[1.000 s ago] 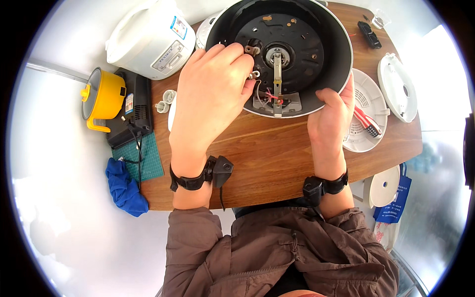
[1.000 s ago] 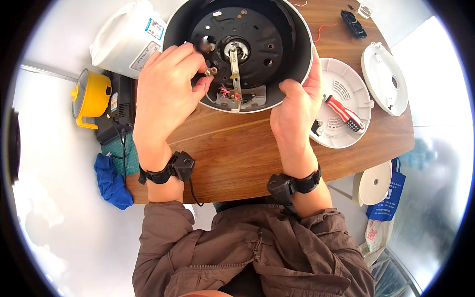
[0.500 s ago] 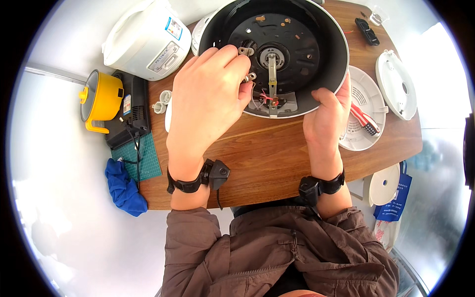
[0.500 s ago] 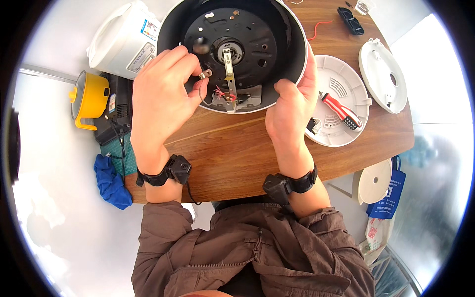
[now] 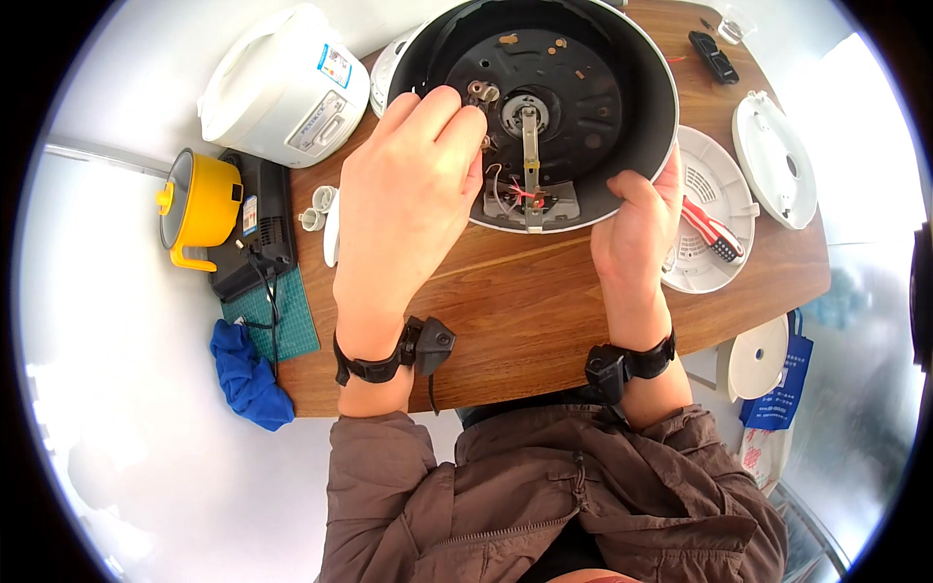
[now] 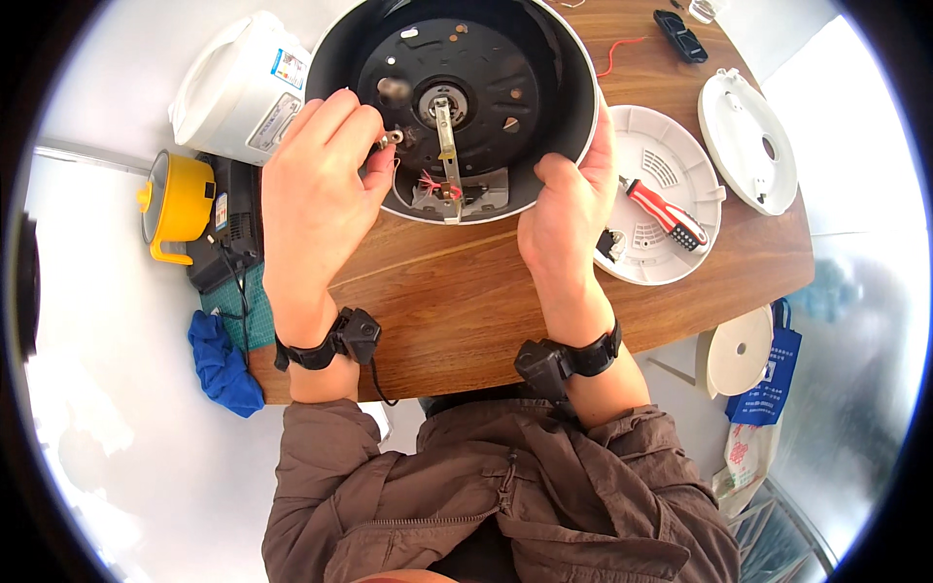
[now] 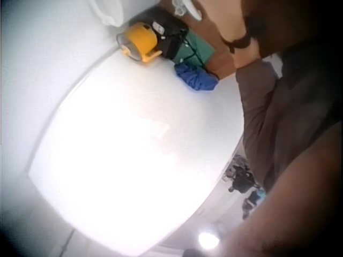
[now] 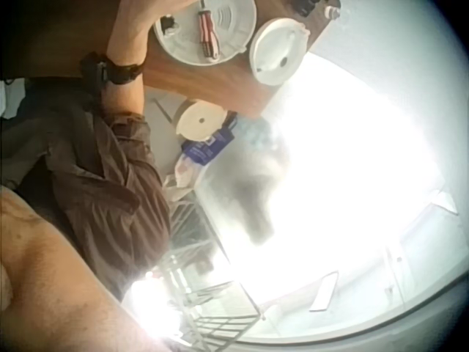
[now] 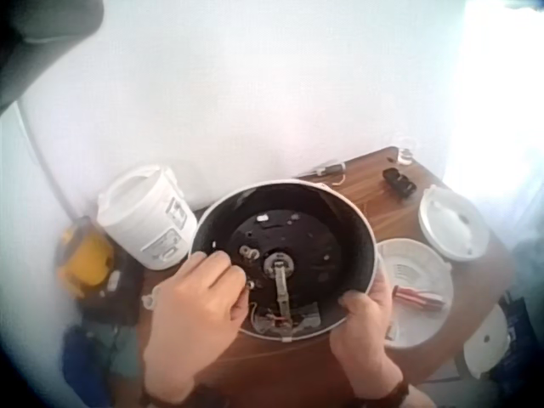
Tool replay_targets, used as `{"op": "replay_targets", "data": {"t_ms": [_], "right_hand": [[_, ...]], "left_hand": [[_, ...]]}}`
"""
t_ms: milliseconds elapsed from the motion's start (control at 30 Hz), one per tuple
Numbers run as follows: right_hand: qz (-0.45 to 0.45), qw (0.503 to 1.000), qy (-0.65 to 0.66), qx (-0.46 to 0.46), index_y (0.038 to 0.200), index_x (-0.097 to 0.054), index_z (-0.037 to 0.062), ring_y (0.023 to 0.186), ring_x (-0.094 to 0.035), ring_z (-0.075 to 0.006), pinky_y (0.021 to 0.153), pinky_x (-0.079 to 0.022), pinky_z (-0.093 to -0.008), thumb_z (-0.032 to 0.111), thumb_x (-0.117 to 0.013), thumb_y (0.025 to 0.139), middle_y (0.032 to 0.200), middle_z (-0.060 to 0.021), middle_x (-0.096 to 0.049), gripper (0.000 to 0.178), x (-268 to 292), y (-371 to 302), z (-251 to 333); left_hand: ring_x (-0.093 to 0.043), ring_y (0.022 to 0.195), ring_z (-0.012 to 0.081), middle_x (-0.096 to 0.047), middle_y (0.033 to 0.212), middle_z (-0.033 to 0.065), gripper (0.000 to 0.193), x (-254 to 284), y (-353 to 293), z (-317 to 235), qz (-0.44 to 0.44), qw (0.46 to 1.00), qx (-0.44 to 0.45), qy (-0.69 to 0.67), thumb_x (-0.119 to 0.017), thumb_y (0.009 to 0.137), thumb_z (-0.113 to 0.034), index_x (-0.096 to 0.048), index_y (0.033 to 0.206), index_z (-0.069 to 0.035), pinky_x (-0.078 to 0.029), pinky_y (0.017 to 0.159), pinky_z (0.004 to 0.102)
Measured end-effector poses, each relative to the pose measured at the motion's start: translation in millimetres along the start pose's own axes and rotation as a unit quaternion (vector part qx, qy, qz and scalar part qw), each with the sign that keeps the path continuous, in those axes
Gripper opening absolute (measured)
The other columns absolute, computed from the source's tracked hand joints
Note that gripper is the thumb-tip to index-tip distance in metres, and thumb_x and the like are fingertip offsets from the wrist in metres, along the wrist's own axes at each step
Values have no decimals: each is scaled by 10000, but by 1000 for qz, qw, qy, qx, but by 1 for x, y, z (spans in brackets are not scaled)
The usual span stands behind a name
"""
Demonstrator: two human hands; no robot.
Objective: The person disassembles a white rice cooker by removing the inner pot, unscrewing the base plate, detaching the heating element, and separating the lid assembly. The person uses a screwdriver to remove screws and sets components aside on the table.
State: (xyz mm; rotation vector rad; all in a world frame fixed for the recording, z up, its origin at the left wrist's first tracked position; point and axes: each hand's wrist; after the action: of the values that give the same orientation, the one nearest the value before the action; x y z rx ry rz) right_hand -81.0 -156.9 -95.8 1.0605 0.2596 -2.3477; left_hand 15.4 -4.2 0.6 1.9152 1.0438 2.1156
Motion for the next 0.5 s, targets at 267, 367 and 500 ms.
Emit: {"op": "replay_targets", "data": {"t_ms": [267,367,500], "right_hand": [[13,1000,-14,-10,1454,-510,-9,1235,-605,-182,1085,-448,-304,-178,-379,707,1347,-103,-632,777,2,-1,0],[11,1000,-13,-9,1455,-509,-8,1258,-593,-189,1107,-436,-314,-179,-379,703,1359,-104,-623,782,1,-2,2],[6,1000,0,-1,1360,-565,11,1104,-611,-147,966,-472,-267,-183,-396,735,1244,-70,-649,676,-5,-3,3]], "left_hand": [[-613,847,240,-583,882,38,178,2,-3,-4,42,999,-8,25,-741,755,-14,-615,864,-72,-558,697,358],[-614,841,239,-587,883,36,176,-1,-2,-5,43,999,5,19,-743,752,-20,-618,865,-70,-559,686,363],[-605,824,255,-579,866,44,191,-5,-4,-4,12,1000,15,10,-754,733,-14,-601,835,-65,-543,667,377]]}}
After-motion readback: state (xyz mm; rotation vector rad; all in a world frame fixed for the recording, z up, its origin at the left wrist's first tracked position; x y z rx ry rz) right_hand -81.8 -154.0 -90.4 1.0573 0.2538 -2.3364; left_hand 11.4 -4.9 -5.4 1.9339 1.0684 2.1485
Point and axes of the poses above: each hand's wrist, its own y-axis towards the middle knuckle, its own x-axis out of the back of the hand, z = x × y
